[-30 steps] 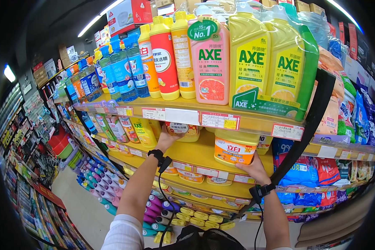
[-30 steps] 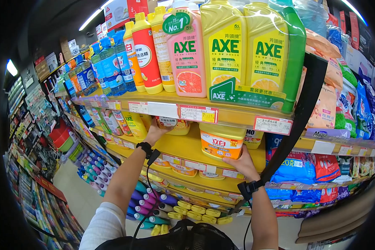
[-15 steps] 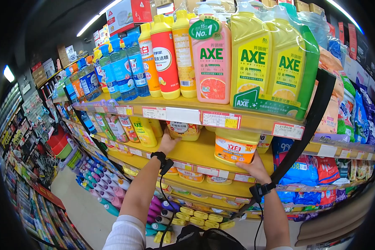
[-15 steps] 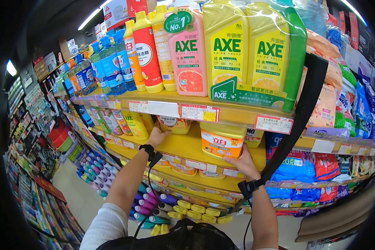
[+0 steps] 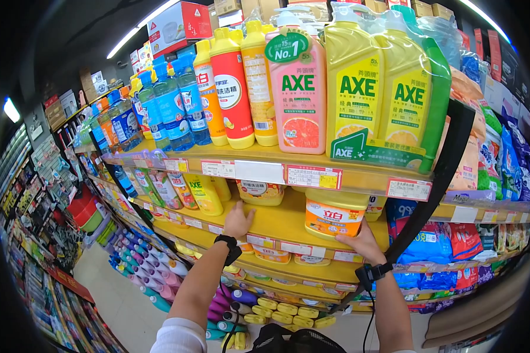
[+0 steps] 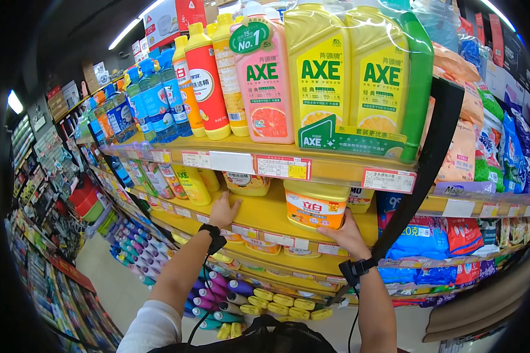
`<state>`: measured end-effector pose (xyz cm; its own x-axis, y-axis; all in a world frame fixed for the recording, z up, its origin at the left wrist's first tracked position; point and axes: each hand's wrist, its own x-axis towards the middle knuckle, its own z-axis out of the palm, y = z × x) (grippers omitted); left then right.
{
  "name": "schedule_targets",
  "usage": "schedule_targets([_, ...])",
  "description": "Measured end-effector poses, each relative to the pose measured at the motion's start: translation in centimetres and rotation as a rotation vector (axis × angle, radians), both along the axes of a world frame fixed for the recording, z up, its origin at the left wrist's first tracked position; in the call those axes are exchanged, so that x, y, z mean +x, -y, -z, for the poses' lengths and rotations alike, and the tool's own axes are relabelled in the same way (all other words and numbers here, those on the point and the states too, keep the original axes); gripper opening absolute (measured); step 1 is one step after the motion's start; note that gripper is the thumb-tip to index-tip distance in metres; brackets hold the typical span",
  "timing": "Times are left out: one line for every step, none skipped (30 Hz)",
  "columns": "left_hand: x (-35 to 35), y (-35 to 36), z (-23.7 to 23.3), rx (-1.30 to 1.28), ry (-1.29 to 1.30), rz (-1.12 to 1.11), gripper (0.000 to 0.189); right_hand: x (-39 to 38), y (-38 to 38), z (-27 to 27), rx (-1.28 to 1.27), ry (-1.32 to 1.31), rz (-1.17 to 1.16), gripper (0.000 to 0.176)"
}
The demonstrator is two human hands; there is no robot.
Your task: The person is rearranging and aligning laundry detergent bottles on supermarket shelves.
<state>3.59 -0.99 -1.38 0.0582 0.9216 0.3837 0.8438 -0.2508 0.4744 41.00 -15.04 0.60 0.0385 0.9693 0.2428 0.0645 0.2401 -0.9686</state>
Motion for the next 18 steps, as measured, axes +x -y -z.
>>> schedule_targets([-0.02,0.05,0.05,0.008,0.005,0.003,0.057,-0.02,0.05,-0.05,-0.001,0.001,-0.002,0.072])
schedule_targets([-0.02,0.07,0.09,0.017,0.009,0.007,0.057,-0.02,0.09,-0.11,-0.001,0.001,-0.003,0.072])
schedule_targets([0.0,0.05,0.13,0.025,0.012,0.012,0.056,0.0,0.1,-0.09,-0.001,0.001,-0.004,0.073])
schedule_targets([0.04,-0.02,0.22,0.021,0.008,0.002,0.056,0.02,0.08,0.01,-0.003,0.017,0.007,0.073])
schedule_targets([0.05,-0.12,0.31,0.018,0.002,-0.006,0.055,0.04,0.07,0.13,-0.004,0.033,0.019,0.074])
schedule_targets([0.14,-0.14,0.17,0.014,-0.003,-0.016,0.055,0.05,0.0,0.18,-0.005,0.049,0.031,0.074])
schedule_targets([0.21,-0.07,0.04,0.011,0.0,-0.019,0.055,0.02,0.0,0.12,-0.002,0.041,0.028,0.075])
schedule_targets([0.3,0.12,-0.1,0.006,0.003,-0.022,0.055,-0.01,0.08,0.01,0.001,0.035,0.024,0.075])
schedule_targets([0.38,0.26,-0.27,0.002,0.006,-0.025,0.054,-0.03,0.1,-0.04,0.003,0.028,0.019,0.075])
schedule_targets([0.39,0.25,-0.32,0.001,0.003,-0.026,0.054,-0.02,0.07,-0.01,0.001,0.028,0.018,0.075])
schedule_targets([0.39,0.28,-0.31,-0.002,0.0,-0.028,0.054,0.0,0.04,0.06,-0.001,0.029,0.016,0.075])
schedule_targets([0.34,0.3,-0.24,-0.004,-0.002,-0.031,0.054,0.0,0.02,0.12,-0.005,0.03,0.013,0.075])
schedule_targets([0.3,0.32,-0.15,0.002,0.0,-0.029,0.054,0.01,0.02,0.2,-0.005,0.031,0.016,0.075])
schedule_targets([0.27,0.29,-0.08,0.009,0.002,-0.028,0.054,0.03,0.03,0.28,-0.005,0.033,0.018,0.075])
schedule_targets([0.25,0.25,-0.03,0.016,0.003,-0.026,0.054,0.03,0.03,0.34,-0.005,0.034,0.021,0.075])
schedule_targets([0.22,0.22,0.01,0.025,0.006,-0.023,0.054,-0.02,0.09,0.18,-0.006,0.037,0.02,0.075])
schedule_targets([0.21,0.19,0.06,0.034,0.008,-0.02,0.054,-0.09,0.22,-0.13,-0.007,0.041,0.018,0.075])
schedule_targets([0.19,0.14,0.11,0.043,0.01,-0.016,0.054,-0.14,0.29,-0.28,-0.009,0.044,0.018,0.074])
